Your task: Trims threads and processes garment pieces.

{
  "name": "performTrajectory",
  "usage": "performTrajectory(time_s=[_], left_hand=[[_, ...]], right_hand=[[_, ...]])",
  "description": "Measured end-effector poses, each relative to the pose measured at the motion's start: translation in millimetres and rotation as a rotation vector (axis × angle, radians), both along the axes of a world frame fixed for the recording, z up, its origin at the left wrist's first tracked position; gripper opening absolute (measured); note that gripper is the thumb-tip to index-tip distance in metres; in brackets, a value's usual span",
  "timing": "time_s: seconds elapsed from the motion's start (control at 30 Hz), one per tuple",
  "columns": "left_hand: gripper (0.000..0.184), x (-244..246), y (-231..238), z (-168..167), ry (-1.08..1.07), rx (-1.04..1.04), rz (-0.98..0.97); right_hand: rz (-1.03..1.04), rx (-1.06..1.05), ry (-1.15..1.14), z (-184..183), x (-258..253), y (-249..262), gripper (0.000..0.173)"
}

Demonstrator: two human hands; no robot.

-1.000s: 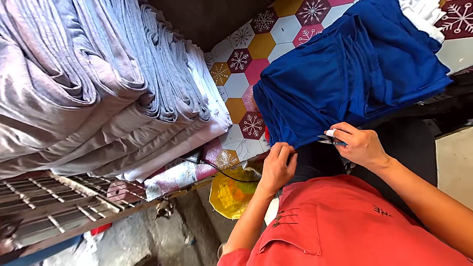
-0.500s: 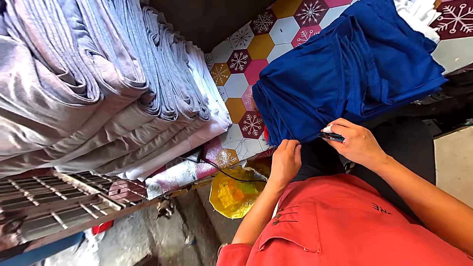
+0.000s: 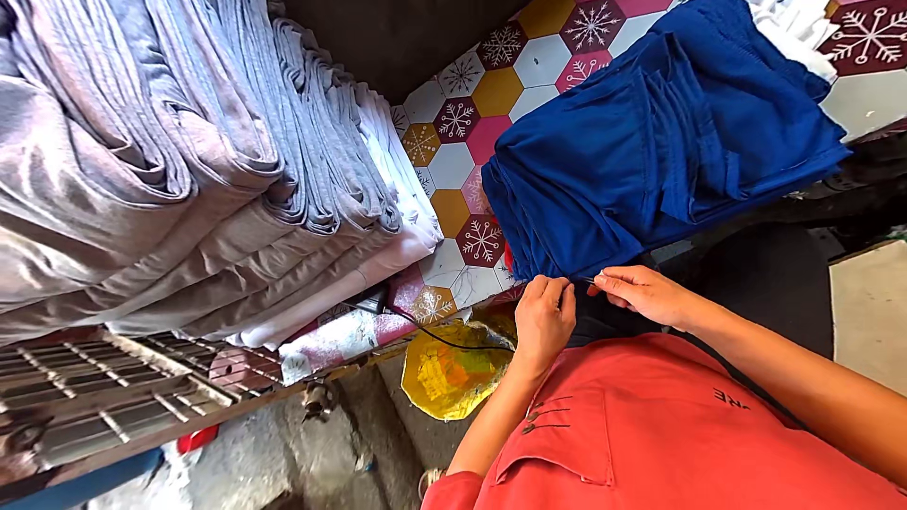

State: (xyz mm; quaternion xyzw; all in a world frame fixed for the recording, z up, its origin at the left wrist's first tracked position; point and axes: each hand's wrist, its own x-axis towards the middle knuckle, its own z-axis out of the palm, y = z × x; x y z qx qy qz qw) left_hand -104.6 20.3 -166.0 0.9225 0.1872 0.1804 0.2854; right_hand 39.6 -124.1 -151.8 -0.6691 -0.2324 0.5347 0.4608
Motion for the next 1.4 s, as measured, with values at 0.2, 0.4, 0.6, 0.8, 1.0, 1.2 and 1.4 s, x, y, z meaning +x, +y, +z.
performTrajectory(time_s=[0.2,0.4,0.6,0.8,1.0,1.2,1.4], left_hand=[[0.013,-7,-2,10,-0.027,0.085,-0.007],[0.013,-9,-1,11,-0.035,0.080,-0.016],[0.013,-9,-1,11,-0.038,0.059,-0.024],[0.013,-8,1,7,-0.057,0.023,-0.051],[0.022,-34,28,49,0.705,-0.043,-0.101],[0.039,-50,64,31,0.850,-0.451,0.079],[0.021,5,-4,17,-0.237,-1.866,0.711]], right_hand=[[-0.009,0.005,0.201,2,-9,10,0.035],[-0.076,-0.027,0.368,11,-12,22,0.038],[-0.121,-0.045,0.480,11,-10,23,0.037],[-0.240,-0.079,0.549,3,-17,30,0.034],[-0.290,-0.045,0.457,10,-10,15,0.035],[-0.338,0.105,0.235,20,-15,6,0.036],[-0.223,0.285,-0.282,9,-20,12,0.022]])
